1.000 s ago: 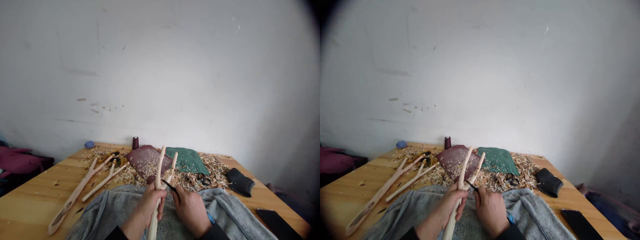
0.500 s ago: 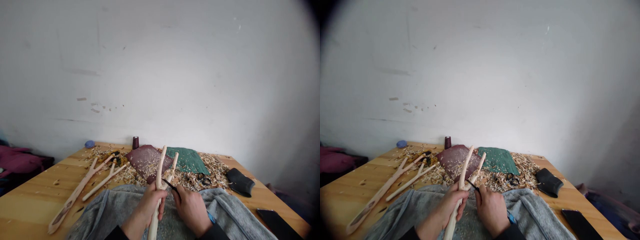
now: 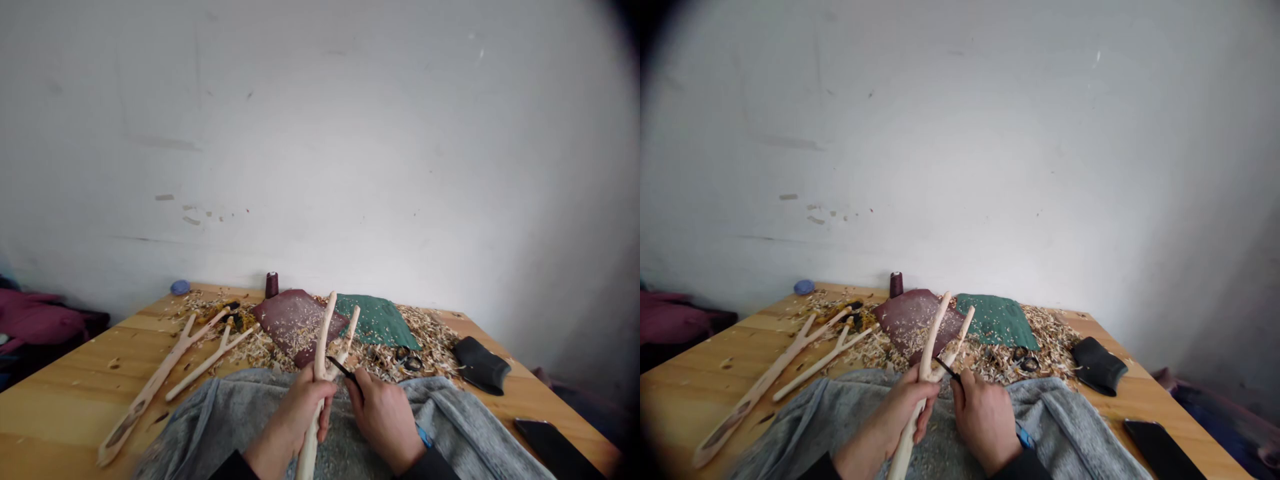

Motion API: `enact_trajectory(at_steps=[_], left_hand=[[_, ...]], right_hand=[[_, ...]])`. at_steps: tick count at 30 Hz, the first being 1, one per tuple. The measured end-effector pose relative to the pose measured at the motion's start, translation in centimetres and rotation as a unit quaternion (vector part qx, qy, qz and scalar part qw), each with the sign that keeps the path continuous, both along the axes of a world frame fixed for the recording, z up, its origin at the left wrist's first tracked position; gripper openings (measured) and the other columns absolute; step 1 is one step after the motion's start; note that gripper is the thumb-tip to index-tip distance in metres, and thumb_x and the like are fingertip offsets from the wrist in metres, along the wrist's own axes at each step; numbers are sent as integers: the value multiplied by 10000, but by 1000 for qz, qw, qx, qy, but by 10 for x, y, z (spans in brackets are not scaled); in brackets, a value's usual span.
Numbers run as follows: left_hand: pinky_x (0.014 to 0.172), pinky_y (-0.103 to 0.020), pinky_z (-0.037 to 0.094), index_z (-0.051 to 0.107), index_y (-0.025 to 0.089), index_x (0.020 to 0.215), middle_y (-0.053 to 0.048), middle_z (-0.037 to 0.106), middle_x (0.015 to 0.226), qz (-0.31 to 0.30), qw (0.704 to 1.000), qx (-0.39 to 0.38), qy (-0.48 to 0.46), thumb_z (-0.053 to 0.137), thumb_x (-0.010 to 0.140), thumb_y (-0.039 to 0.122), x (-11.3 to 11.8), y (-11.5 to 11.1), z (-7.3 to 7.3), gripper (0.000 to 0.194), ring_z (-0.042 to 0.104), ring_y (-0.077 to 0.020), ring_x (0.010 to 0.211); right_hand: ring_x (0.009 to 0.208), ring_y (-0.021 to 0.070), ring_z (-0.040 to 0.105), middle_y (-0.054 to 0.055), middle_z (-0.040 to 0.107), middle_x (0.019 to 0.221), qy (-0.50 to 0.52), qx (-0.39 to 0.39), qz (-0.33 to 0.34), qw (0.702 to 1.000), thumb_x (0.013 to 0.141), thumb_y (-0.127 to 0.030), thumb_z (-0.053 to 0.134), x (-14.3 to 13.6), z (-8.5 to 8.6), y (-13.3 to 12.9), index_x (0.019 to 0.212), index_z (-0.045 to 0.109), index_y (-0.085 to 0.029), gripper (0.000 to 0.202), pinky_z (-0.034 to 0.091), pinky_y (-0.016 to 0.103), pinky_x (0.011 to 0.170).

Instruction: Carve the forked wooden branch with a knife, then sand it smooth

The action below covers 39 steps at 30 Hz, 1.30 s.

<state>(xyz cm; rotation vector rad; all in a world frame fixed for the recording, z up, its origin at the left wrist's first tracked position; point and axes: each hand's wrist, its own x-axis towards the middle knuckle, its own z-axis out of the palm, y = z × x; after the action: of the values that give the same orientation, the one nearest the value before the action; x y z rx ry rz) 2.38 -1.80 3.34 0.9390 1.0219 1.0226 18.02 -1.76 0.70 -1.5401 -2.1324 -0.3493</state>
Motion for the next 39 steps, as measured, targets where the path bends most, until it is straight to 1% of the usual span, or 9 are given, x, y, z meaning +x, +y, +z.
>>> enact_trajectory(at_steps=[4, 9, 12, 16, 20, 25, 32, 35, 39], left_hand=[[242, -176, 279, 518, 219, 863, 118, 436, 374, -10, 1000, -1, 2, 633, 583, 335, 1, -1, 0, 324, 320, -81, 249], [239, -178, 272, 483, 229, 798, 117, 443, 402, 2, 1000, 3, 4, 636, 590, 346, 0, 1, -4, 283, 327, -77, 253], [240, -179, 265, 476, 232, 790, 114, 443, 404, 0, 1000, 7, 4, 651, 601, 366, 0, 1, -5, 290, 328, -80, 256], [253, -174, 261, 492, 224, 825, 115, 442, 400, -6, 1000, 12, 1, 651, 619, 381, 1, -1, -3, 304, 325, -77, 260], [254, -178, 274, 505, 216, 854, 115, 456, 415, -10, 1000, 13, -4, 638, 602, 360, 0, -1, -2, 319, 333, -75, 254], [236, -175, 276, 485, 223, 818, 113, 460, 419, 1, 1000, -3, 3, 640, 572, 372, 1, 2, -5, 326, 335, -75, 256], [241, -170, 280, 462, 227, 772, 105, 475, 433, 2, 1000, 7, 10, 614, 579, 343, 2, 0, -4, 271, 349, -69, 269], [244, -173, 273, 475, 226, 795, 115, 442, 393, -1, 1000, 8, 12, 600, 590, 327, 2, 1, -5, 261, 332, -76, 259], [253, -179, 262, 486, 223, 837, 117, 444, 388, -1, 1000, 4, 12, 601, 597, 331, 2, 3, -9, 287, 330, -82, 244]], right_hand=[[540, 154, 646, -3, 685, 685, 1, 7, -23, 1000, 978, -304, 451, 3, 0, 2, 799, 551, -216, 223, 208, 290, 499], [563, 155, 651, -4, 683, 698, -13, -2, -2, 1000, 958, -280, 479, -2, 0, -1, 795, 561, -220, 192, 217, 284, 501], [571, 152, 654, -7, 688, 697, -13, -5, -1, 1000, 954, -282, 492, -2, 3, -1, 801, 566, -220, 181, 225, 279, 505], [564, 151, 656, -3, 695, 706, -9, -10, -15, 1000, 963, -286, 480, 1, 4, 1, 797, 564, -216, 199, 225, 281, 500], [569, 148, 656, 0, 695, 708, -9, -12, -32, 999, 976, -288, 458, 3, 2, 2, 830, 560, -211, 194, 228, 276, 501], [588, 151, 659, -1, 686, 706, -20, -15, -7, 1000, 971, -283, 468, 0, -1, 0, 805, 561, -217, 201, 229, 276, 510], [603, 155, 668, -6, 688, 725, -9, -31, -4, 999, 966, -273, 470, 0, 3, 0, 814, 563, -218, 186, 232, 279, 516], [602, 153, 667, -6, 692, 723, -13, -31, -9, 999, 963, -268, 476, 0, 3, 0, 820, 565, -218, 176, 230, 277, 512], [585, 153, 660, 0, 695, 716, -19, -18, -17, 1000, 972, -294, 464, 0, 3, 0, 802, 554, -216, 208, 223, 275, 502]])
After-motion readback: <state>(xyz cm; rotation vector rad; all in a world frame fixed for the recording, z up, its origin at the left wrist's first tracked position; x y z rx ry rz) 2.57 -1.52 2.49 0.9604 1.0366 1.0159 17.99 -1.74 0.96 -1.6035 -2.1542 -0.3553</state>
